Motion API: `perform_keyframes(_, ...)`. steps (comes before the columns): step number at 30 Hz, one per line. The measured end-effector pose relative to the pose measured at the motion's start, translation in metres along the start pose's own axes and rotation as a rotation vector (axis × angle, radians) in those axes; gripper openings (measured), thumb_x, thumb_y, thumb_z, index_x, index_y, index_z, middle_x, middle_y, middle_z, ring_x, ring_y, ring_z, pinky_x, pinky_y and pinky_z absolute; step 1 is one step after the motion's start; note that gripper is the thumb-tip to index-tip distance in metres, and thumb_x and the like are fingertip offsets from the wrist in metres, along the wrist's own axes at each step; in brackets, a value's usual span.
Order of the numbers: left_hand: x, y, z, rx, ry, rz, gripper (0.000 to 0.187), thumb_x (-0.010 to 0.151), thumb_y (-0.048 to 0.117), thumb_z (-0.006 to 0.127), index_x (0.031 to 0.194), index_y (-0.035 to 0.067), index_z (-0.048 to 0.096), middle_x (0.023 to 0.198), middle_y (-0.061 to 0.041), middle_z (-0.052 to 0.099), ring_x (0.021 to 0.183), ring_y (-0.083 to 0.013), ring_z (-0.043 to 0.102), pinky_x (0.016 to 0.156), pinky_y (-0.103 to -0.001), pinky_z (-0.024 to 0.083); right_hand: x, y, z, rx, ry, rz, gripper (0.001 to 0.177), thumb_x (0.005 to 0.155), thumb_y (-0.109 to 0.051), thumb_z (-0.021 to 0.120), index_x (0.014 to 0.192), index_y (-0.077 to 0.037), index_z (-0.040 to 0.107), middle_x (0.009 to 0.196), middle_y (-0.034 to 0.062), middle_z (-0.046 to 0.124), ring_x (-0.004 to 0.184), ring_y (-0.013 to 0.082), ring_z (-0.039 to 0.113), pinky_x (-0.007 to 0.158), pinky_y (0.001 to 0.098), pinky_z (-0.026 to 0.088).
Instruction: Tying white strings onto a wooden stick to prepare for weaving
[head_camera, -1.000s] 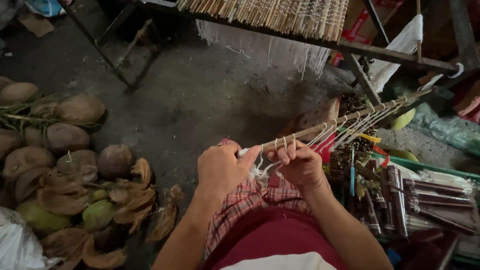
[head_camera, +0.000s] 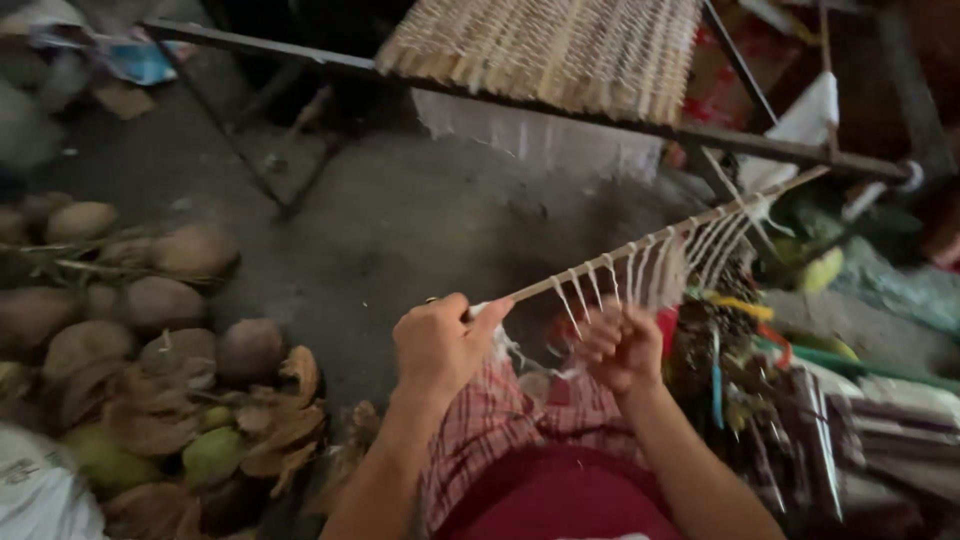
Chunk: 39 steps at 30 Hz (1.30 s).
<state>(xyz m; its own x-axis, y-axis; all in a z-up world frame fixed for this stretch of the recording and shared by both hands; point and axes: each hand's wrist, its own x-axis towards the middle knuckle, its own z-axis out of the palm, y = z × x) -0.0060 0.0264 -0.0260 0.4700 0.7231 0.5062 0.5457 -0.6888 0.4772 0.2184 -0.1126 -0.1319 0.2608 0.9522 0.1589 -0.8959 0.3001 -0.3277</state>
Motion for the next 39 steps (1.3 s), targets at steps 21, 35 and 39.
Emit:
perform_keyframes(21, 0.006, 0.042, -0.015, -0.178, -0.377, -0.121, 0.04, 0.098, 0.037, 0.054, 0.127, 0.01, 0.06, 0.09, -0.025, 0.074, 0.085, -0.0502, 0.072, 0.072, -0.058, 0.055, 0.007, 0.046, 0.047, -0.772, 0.537, -0.072, 0.023, 0.096, -0.008, 0.07, 0.114, 0.007, 0.072, 0.077, 0.0191, 0.066, 0.062, 0.0213, 0.061, 0.058, 0.0326, 0.054)
perform_keyframes(35, 0.0, 0.074, -0.044, -0.327, -0.575, -0.208, 0.046, 0.098, 0.038, 0.054, 0.131, 0.007, 0.061, 0.1, -0.028, 0.075, 0.101, -0.0491, 0.071, 0.085, -0.057, 0.055, 0.012, 0.036, 0.051, -0.687, 0.564, -0.307, 0.018, 0.104, -0.008, 0.064, 0.108, 0.009, 0.063, 0.071, 0.0182, 0.058, 0.057, 0.0264, 0.06, 0.055, 0.0339, 0.056)
perform_keyframes(39, 0.001, 0.079, -0.06, -0.406, -0.664, -0.311, 0.046, 0.096, 0.043, 0.055, 0.13, 0.013, 0.064, 0.11, -0.024, 0.075, 0.113, -0.0447, 0.067, 0.093, -0.056, 0.053, 0.008, 0.034, 0.069, -0.694, 0.596, -0.331, 0.017, 0.103, -0.006, 0.065, 0.106, 0.01, 0.064, 0.069, 0.0194, 0.059, 0.057, 0.0244, 0.06, 0.053, 0.0317, 0.055)
